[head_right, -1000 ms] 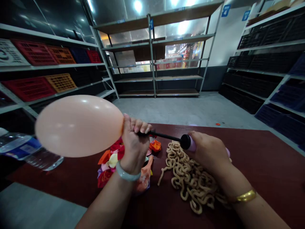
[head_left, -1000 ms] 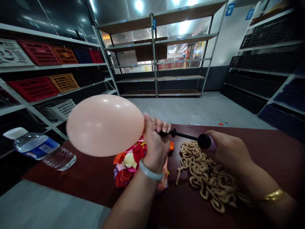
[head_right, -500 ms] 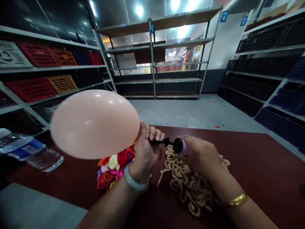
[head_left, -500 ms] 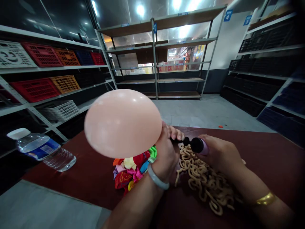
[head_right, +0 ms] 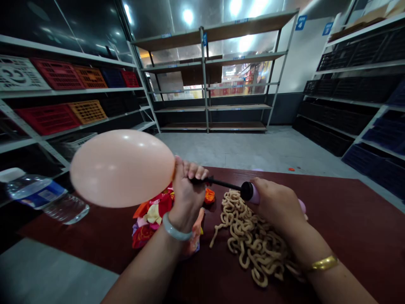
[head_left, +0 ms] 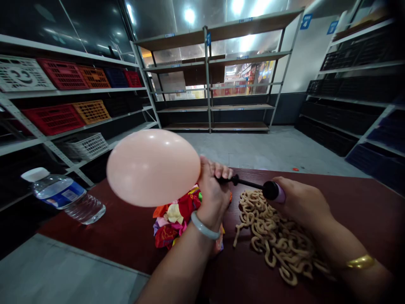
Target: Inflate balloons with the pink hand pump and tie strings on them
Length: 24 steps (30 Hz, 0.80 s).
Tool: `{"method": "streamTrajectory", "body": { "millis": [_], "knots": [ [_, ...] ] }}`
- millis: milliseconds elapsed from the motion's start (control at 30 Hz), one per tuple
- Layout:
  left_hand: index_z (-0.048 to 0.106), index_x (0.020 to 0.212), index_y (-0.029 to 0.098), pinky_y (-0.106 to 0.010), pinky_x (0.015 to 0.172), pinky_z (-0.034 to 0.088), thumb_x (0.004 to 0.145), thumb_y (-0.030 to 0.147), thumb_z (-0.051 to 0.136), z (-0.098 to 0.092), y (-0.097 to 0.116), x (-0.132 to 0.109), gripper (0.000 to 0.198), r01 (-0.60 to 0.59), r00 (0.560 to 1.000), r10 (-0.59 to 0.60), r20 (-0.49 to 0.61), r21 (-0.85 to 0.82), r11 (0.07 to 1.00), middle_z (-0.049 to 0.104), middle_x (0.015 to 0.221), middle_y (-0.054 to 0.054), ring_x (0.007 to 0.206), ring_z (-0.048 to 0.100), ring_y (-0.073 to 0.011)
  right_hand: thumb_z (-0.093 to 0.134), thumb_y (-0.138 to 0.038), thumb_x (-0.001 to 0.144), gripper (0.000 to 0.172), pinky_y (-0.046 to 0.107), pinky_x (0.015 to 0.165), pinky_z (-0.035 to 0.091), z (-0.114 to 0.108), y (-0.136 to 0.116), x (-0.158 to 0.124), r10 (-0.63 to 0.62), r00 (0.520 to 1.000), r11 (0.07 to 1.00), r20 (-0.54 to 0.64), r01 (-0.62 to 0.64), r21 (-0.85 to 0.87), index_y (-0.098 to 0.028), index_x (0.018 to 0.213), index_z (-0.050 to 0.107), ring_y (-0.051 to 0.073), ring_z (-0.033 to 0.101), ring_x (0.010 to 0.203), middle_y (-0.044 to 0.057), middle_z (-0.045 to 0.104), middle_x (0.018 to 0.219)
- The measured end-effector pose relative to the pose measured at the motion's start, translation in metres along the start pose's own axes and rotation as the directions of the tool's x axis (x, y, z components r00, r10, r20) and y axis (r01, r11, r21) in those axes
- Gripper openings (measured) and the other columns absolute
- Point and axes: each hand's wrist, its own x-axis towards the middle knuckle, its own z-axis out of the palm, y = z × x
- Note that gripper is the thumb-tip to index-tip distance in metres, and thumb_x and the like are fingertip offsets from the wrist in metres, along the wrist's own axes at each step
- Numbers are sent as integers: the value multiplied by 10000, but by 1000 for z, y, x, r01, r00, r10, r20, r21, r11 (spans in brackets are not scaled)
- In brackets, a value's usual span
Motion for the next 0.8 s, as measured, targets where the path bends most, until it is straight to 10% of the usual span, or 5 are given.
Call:
{"method": "streamTrajectory", "body": {
  "millis": [300, 800],
  "knots": [
    [349, 556, 183, -262, 517, 349, 871, 527, 602, 3, -49, -32, 531, 147, 988, -149, 38, 56, 988, 342, 479, 50, 452, 378, -86, 621, -529, 797, 410, 342, 571, 442, -5, -28, 0, -29, 999, 996, -32, 32, 81, -206, 1050, 622, 248, 677, 732, 74, 720, 873],
    [260, 571, 196, -249, 472, 290, 843, 552, 629, -1, 30, 13, 580, -43, 998, 45, -52, 25, 999, 260, 462, 74, 394, 324, -69, 569, -560, 810, 389, 355, 546, 443, 4, 14, 0, 0, 1000, 1000, -14, 1, 23, -255, 1042, 632, 266, 687, 742, 74, 728, 962]
  ]
}}
